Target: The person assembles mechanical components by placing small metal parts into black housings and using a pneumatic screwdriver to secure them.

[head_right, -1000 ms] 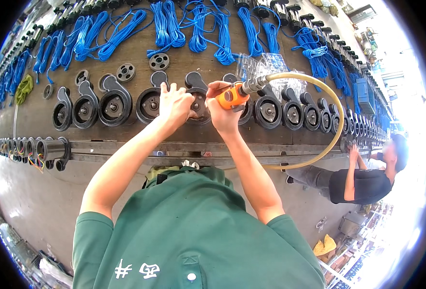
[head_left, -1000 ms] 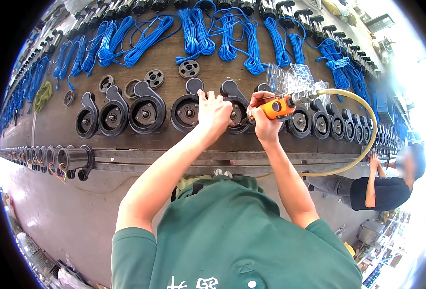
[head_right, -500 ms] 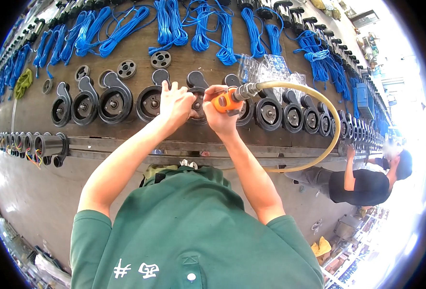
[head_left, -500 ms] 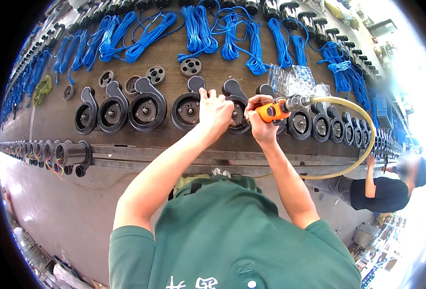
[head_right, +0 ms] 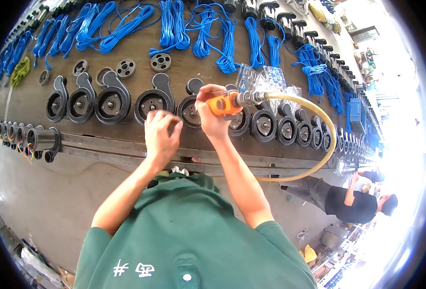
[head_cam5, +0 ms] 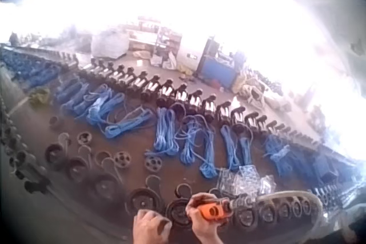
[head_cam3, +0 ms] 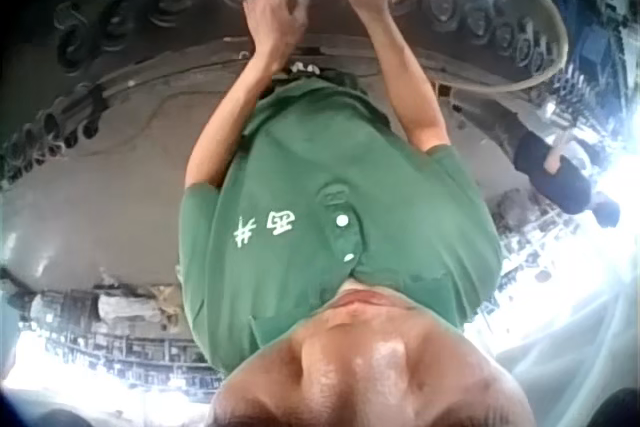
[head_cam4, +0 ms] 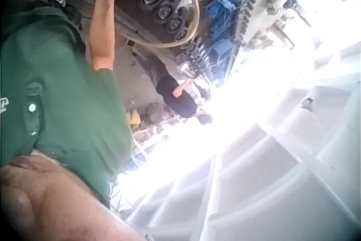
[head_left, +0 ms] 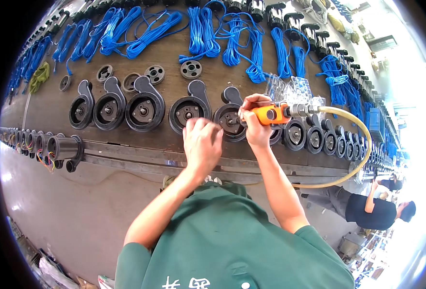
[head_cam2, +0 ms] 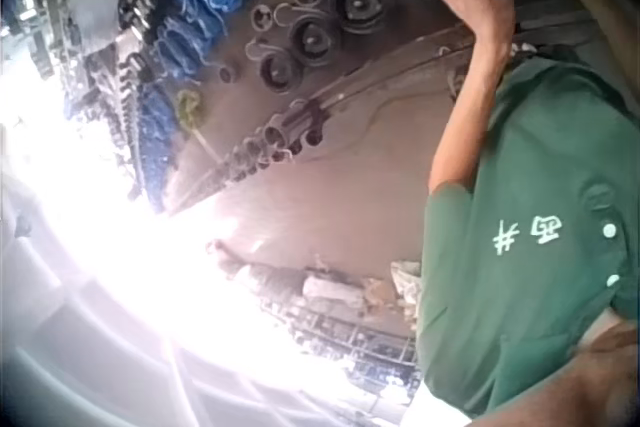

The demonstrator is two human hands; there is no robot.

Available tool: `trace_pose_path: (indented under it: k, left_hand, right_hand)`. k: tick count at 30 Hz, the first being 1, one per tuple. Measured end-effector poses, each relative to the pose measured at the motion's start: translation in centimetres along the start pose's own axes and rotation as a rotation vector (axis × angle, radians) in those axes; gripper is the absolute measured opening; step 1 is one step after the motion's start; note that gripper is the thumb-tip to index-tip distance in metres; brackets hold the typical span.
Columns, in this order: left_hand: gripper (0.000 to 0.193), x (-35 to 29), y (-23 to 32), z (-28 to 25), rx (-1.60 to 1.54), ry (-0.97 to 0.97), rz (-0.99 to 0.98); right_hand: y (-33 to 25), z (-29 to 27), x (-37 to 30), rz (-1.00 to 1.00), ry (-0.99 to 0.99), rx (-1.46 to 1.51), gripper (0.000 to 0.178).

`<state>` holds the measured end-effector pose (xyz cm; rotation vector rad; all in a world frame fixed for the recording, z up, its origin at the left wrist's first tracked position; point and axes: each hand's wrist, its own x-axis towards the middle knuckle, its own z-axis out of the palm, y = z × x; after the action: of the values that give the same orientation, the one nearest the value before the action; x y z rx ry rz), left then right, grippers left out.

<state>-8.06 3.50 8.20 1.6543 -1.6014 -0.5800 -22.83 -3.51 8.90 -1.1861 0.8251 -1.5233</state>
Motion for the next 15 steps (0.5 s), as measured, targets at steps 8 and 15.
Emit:
trace_pose_path:
  k: [8, 15]
  left_hand:
    - [0.047, -1.9, -4.5, 6.4, -0.552, -0.256, -0.617]
    - [0.045, -0.5, -2.0, 6.5, -0.585, -0.152, -0.603]
  right_hand:
    - [1.0, 1.8, 0.8, 0.063, -0.001, 0.053, 0.027]
    - [1.7, 1.6, 1.1, 0.066, 0.009, 0.035, 0.027]
